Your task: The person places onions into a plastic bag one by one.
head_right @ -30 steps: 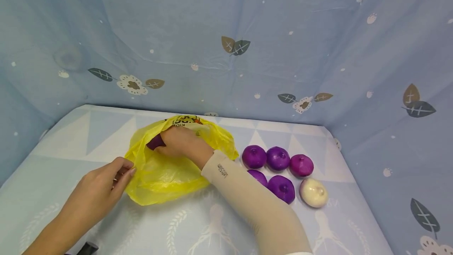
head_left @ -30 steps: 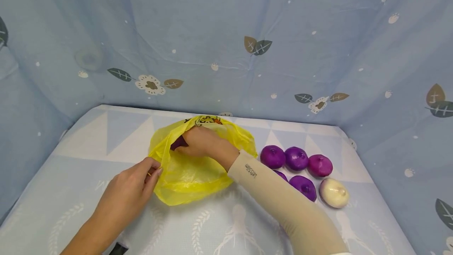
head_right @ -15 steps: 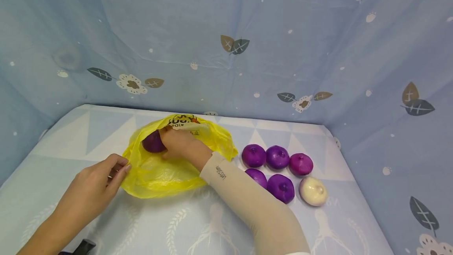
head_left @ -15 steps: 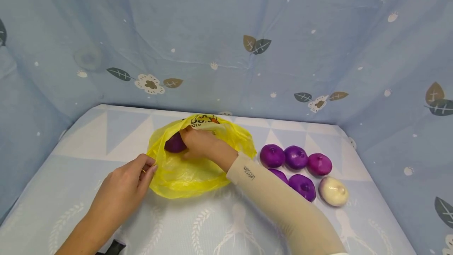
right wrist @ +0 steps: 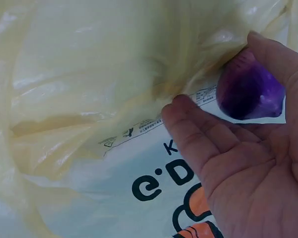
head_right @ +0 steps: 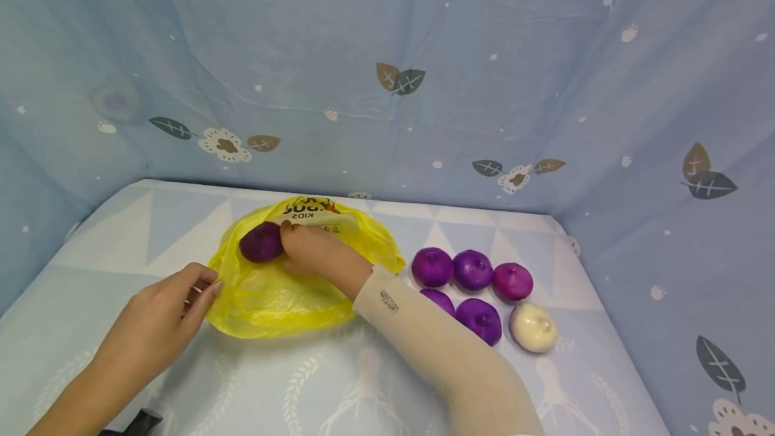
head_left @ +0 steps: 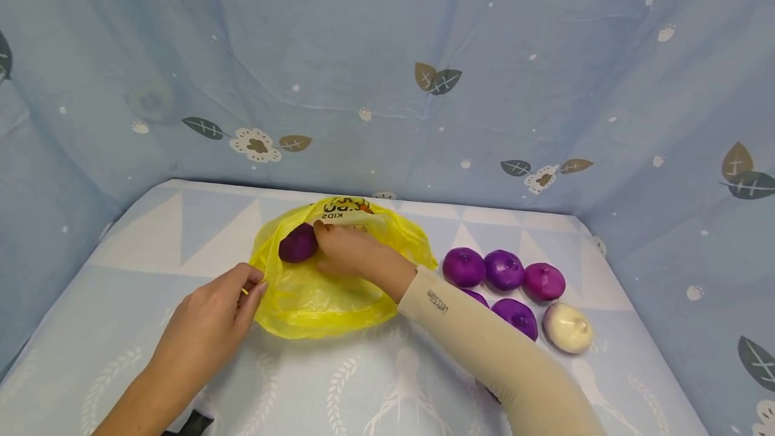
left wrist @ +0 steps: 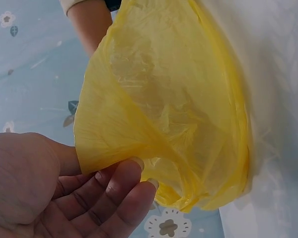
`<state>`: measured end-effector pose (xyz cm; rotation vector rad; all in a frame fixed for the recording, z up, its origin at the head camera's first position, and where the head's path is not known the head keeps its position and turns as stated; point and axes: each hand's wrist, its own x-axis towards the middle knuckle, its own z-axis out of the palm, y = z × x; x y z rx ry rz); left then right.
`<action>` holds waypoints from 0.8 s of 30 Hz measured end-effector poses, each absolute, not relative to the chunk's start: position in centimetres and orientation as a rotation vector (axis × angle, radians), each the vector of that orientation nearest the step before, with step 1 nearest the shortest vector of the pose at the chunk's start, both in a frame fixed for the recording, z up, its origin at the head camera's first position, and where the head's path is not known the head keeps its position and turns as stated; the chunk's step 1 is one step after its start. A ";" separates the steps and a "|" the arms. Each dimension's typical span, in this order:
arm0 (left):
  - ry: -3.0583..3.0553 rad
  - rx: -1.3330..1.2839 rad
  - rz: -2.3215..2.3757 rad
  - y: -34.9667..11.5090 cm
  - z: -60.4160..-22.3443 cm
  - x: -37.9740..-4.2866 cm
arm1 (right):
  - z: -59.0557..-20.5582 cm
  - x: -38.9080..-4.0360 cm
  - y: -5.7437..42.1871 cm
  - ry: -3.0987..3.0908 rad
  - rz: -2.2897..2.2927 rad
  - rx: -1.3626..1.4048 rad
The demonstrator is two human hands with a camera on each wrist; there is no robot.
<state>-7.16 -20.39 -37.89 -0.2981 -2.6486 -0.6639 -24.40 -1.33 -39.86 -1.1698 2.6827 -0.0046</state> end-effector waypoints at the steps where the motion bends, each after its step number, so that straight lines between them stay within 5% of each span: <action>1: -2.648 -0.299 -0.663 -20.4 -37.9 -7.2 | -39.8 -24.2 -1.2 2.687 0.006 -1.158; 24: -2.755 -0.219 -0.698 -20.2 -37.7 -7.3 | -36.7 -17.4 5.6 2.590 0.104 -1.390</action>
